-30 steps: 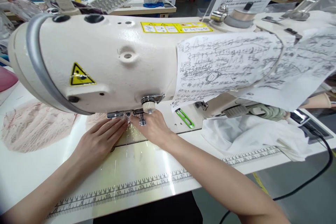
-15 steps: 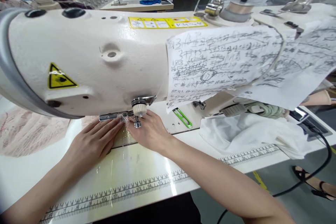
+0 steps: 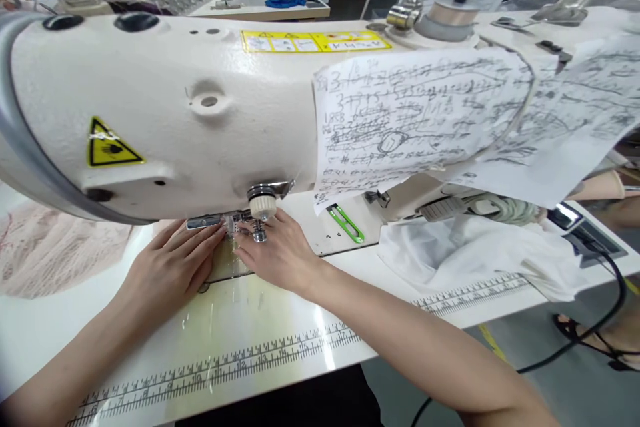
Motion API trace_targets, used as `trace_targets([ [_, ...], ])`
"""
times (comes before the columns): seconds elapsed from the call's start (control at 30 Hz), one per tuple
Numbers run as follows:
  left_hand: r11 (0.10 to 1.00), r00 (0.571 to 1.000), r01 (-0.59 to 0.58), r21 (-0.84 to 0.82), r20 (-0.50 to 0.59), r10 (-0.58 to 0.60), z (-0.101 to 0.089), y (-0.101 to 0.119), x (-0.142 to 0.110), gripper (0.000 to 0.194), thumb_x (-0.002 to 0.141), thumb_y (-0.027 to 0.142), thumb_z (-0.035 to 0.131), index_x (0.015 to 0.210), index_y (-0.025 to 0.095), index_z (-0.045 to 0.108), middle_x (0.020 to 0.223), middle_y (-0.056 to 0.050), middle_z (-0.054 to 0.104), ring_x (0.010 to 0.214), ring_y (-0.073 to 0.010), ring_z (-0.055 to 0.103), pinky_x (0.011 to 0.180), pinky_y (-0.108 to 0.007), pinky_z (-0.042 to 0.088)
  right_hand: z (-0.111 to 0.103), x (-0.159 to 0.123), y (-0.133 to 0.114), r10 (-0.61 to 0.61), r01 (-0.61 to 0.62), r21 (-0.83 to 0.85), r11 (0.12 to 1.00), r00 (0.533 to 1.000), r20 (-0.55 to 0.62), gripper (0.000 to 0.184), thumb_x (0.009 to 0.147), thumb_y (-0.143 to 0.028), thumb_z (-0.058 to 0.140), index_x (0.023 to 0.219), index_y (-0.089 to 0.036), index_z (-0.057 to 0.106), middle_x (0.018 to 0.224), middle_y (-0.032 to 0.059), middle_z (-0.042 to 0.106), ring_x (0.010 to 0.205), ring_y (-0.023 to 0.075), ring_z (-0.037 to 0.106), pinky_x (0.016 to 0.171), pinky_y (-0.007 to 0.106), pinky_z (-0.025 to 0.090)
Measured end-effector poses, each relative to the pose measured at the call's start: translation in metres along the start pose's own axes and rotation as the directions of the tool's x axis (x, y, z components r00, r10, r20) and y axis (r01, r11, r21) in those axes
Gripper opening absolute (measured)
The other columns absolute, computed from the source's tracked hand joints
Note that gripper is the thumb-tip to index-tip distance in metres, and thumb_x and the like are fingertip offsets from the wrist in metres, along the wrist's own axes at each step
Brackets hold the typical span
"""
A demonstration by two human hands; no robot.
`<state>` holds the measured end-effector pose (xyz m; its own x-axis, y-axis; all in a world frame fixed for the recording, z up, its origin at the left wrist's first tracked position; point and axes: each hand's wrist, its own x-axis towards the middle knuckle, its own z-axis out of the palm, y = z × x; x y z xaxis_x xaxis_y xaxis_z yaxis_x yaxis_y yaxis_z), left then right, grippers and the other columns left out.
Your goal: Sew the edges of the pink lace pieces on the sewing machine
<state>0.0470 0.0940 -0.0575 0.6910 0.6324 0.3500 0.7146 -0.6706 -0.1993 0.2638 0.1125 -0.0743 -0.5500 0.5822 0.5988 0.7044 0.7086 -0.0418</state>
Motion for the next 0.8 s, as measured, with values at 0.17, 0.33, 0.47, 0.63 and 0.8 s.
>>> trace_targets([
  [0.17,0.998,0.998,0.050,-0.045,0.034,-0.049,0.0030,0.0003,-0.0018,0.042,0.096,0.022,0.041,0.135,0.014,0.051,0.126,-0.011,0.064,0.113,-0.0276,0.062,0.101,-0.048,0.044,0.0016,-0.0010,-0.0042,0.020,-0.019,-0.009,1.000,0.998,0.052,0.028,0.098,-0.034,0.046,0.102,-0.020,0.069,0.107,0.0047,0.071,0.097,0.0169,0.062,0.094,0.034,0.038],
  [0.33,0.997,0.998,0.057,-0.051,0.044,-0.054,0.0055,0.0008,-0.0020,0.043,0.096,0.024,0.041,0.137,0.013,0.049,0.127,-0.012,0.063,0.116,-0.0277,0.061,0.099,-0.045,0.046,-0.0002,0.0012,-0.0041,0.015,-0.013,-0.021,1.000,0.992,0.125,0.027,0.097,-0.035,0.048,0.108,-0.019,0.067,0.114,0.0055,0.069,0.102,0.0189,0.060,0.103,0.038,0.035],
  [0.47,0.998,0.998,0.048,-0.031,0.030,-0.047,0.0055,0.0013,-0.0006,0.042,0.095,0.022,0.043,0.135,0.012,0.051,0.124,-0.013,0.065,0.113,-0.0284,0.062,0.097,-0.045,0.047,-0.0042,0.0036,-0.0045,0.010,-0.012,0.010,1.000,0.984,0.175,0.025,0.096,-0.035,0.050,0.108,-0.022,0.067,0.115,0.0036,0.068,0.106,0.0202,0.060,0.104,0.039,0.036],
  [0.63,0.999,0.998,0.047,0.000,0.037,-0.047,0.0026,0.0022,0.0028,0.040,0.094,0.021,0.043,0.132,0.011,0.054,0.121,-0.014,0.066,0.109,-0.0286,0.064,0.093,-0.044,0.048,-0.0048,0.0048,-0.0047,0.032,-0.032,-0.005,0.999,0.981,0.191,0.028,0.097,-0.036,0.047,0.110,-0.021,0.066,0.105,0.0054,0.071,0.103,0.0215,0.061,0.103,0.043,0.039],
  [0.8,0.999,0.999,0.038,0.016,0.024,-0.039,0.0003,0.0017,0.0065,0.040,0.094,0.022,0.043,0.129,0.010,0.055,0.117,-0.014,0.068,0.102,-0.0280,0.066,0.089,-0.044,0.050,-0.0017,0.0039,-0.0052,0.040,-0.035,-0.034,0.999,0.983,0.180,0.034,0.098,-0.039,0.043,0.116,-0.019,0.063,0.105,0.0069,0.071,0.102,0.0219,0.061,0.105,0.044,0.037],
])
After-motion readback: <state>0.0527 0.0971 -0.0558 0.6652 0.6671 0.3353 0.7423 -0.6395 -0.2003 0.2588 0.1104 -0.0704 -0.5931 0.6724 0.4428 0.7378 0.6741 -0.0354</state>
